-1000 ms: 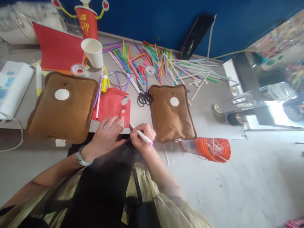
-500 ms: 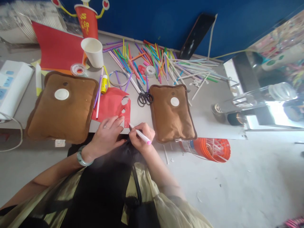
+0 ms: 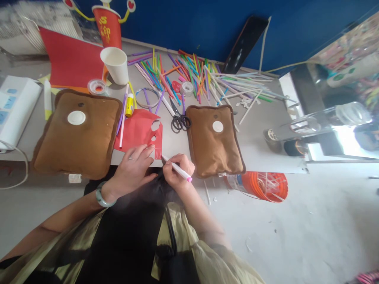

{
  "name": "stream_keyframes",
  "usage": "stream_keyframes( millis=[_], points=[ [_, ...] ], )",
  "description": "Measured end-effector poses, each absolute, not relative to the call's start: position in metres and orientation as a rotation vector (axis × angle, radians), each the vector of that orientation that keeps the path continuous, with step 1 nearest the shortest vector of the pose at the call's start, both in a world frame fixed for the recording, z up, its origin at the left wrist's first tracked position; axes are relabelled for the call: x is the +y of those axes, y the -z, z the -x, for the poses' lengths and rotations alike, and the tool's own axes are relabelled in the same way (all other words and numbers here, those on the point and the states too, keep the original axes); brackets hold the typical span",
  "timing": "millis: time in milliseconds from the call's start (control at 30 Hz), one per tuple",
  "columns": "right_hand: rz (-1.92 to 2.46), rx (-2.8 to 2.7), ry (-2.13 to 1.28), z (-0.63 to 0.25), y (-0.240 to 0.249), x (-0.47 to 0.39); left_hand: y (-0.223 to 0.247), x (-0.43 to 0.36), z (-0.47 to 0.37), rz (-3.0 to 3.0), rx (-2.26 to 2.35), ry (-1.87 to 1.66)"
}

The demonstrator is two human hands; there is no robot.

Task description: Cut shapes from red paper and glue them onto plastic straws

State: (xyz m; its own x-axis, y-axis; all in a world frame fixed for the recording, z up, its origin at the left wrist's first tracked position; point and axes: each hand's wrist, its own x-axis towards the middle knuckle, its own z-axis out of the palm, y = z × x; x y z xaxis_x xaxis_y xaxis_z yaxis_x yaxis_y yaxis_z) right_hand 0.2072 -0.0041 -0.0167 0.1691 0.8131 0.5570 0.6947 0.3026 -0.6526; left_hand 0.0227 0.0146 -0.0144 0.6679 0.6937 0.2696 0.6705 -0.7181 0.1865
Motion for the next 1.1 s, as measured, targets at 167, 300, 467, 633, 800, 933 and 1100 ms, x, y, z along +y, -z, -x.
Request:
stream_keyframes(
  millis=[167, 300, 467, 633, 800, 933, 1100],
  points=[
    [1.473, -1.578, -0.092, -0.204, 0.012, -0.001, 0.015, 0.014, -0.022, -2.805, 1.147, -0.499],
    [1.462, -1.603, -0.075, -0.205, 0.011, 0.000, 0.016, 0.014, -0.022, -2.811, 1.152, -0.489],
    [1.434, -1.619, -0.049, -0.207, 0.013, -0.001, 0.016, 0.014, -0.022, -2.828, 1.144, -0.474],
    [1.402, -1.629, -0.080, -0.209, 0.016, -0.004, 0.014, 0.014, -0.022, -2.837, 1.147, -0.459],
    [1.387, -1.648, -0.105, -0.209, 0.017, -0.005, 0.015, 0.015, -0.022, -2.853, 1.153, -0.447],
    [1.391, -1.652, -0.130, -0.210, 0.019, -0.006, 0.015, 0.015, -0.022, -2.836, 1.148, -0.454],
    [1.308, -1.526, -0.221, -0.207, 0.023, -0.006, 0.016, 0.016, -0.021, -2.811, 1.133, -0.474]
  ],
)
